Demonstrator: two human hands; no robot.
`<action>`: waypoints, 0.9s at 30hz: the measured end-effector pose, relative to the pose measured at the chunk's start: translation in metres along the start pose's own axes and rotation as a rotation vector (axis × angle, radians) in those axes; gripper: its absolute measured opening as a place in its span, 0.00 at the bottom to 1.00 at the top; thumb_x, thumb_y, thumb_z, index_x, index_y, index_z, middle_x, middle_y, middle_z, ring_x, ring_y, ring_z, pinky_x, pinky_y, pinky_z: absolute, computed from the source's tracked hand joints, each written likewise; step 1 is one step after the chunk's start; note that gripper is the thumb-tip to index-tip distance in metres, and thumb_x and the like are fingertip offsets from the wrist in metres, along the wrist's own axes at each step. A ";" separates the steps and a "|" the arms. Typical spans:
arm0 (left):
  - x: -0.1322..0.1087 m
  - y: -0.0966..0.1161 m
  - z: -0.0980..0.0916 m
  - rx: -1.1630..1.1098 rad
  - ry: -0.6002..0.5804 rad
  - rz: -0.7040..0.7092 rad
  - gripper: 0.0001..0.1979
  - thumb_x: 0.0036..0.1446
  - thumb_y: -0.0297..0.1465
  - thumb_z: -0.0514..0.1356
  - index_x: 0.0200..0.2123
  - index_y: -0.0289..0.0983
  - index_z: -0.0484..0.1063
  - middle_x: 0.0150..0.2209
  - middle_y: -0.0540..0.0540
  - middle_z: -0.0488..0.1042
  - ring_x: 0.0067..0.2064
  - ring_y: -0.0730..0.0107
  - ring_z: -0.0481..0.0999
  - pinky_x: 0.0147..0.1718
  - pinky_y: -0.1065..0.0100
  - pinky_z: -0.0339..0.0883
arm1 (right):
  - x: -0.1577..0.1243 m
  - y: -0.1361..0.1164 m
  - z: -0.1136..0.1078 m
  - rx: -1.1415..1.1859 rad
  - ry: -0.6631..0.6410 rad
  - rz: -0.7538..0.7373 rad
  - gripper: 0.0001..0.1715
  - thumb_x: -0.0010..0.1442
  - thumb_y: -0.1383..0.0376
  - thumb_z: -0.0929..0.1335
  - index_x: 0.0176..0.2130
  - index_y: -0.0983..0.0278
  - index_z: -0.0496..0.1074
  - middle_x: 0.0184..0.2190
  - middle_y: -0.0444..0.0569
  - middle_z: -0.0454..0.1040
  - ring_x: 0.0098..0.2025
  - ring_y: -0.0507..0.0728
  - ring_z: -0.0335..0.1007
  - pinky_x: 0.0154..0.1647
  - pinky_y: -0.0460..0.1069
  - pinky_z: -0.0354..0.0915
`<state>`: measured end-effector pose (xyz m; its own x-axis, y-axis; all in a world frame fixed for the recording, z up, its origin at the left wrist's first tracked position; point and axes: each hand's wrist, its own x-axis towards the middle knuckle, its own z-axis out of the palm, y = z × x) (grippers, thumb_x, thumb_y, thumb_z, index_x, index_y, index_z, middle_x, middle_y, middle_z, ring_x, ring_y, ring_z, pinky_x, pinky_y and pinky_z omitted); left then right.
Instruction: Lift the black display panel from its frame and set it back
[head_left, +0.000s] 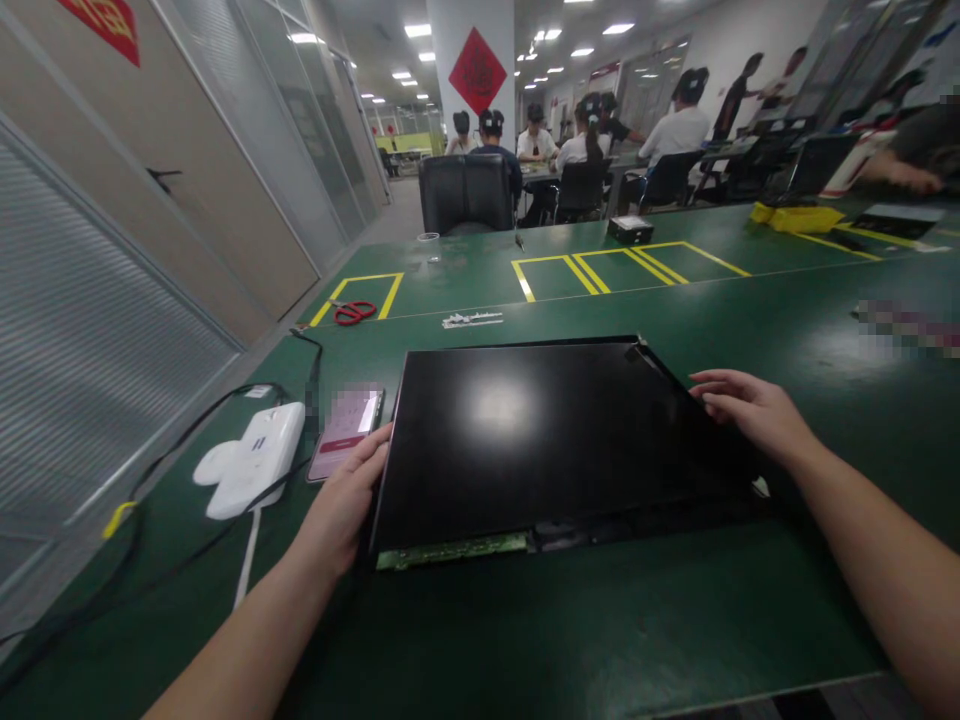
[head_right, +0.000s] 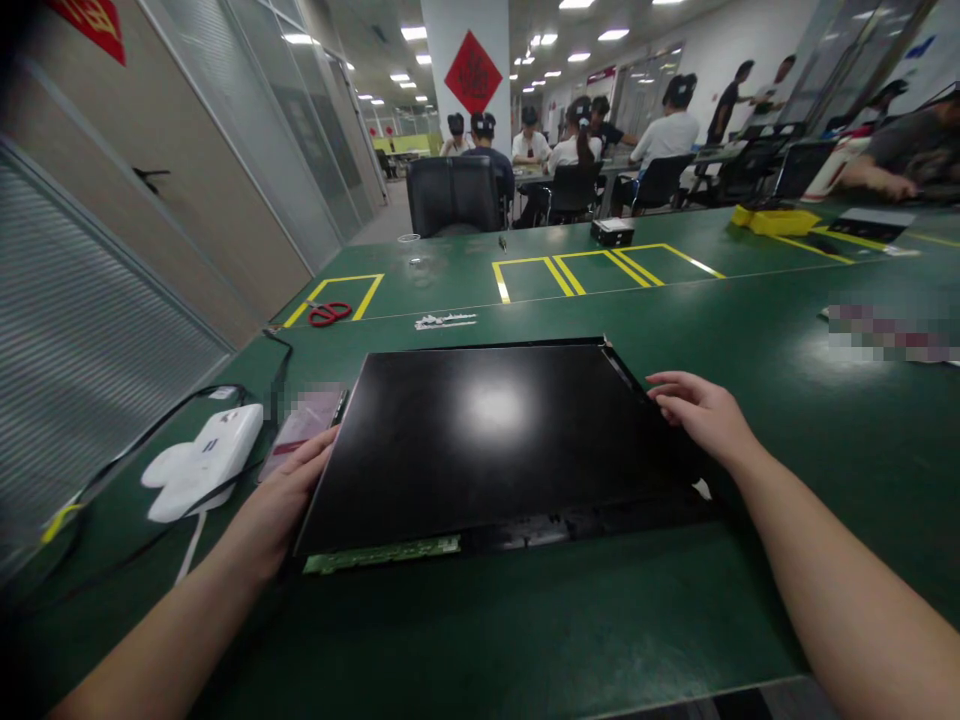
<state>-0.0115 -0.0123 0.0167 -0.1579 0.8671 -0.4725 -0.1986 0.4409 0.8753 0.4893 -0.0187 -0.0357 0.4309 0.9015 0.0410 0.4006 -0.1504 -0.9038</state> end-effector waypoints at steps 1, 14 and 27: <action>0.001 -0.001 0.000 -0.020 -0.008 0.006 0.25 0.58 0.29 0.70 0.60 0.39 0.79 0.43 0.43 0.88 0.39 0.57 0.89 0.34 0.65 0.83 | 0.000 -0.001 0.001 0.012 -0.003 0.002 0.28 0.42 0.51 0.73 0.43 0.59 0.80 0.38 0.52 0.81 0.31 0.56 0.70 0.32 0.52 0.68; 0.006 -0.013 -0.011 0.108 -0.213 0.330 0.39 0.41 0.41 0.82 0.57 0.40 0.79 0.62 0.38 0.80 0.67 0.39 0.74 0.65 0.50 0.73 | 0.003 0.007 0.001 -0.201 -0.009 -0.058 0.31 0.51 0.43 0.71 0.45 0.60 0.83 0.37 0.53 0.82 0.38 0.60 0.75 0.40 0.55 0.71; 0.007 -0.018 -0.011 0.114 -0.263 0.608 0.39 0.54 0.39 0.76 0.67 0.44 0.72 0.74 0.43 0.66 0.77 0.44 0.59 0.76 0.47 0.52 | 0.007 0.009 0.004 -0.073 0.035 0.024 0.26 0.46 0.45 0.76 0.39 0.57 0.83 0.51 0.53 0.83 0.58 0.69 0.75 0.65 0.63 0.67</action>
<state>-0.0199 -0.0171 -0.0038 0.0342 0.9901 0.1359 -0.0433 -0.1344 0.9900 0.4927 -0.0126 -0.0449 0.4680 0.8830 0.0358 0.4476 -0.2019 -0.8712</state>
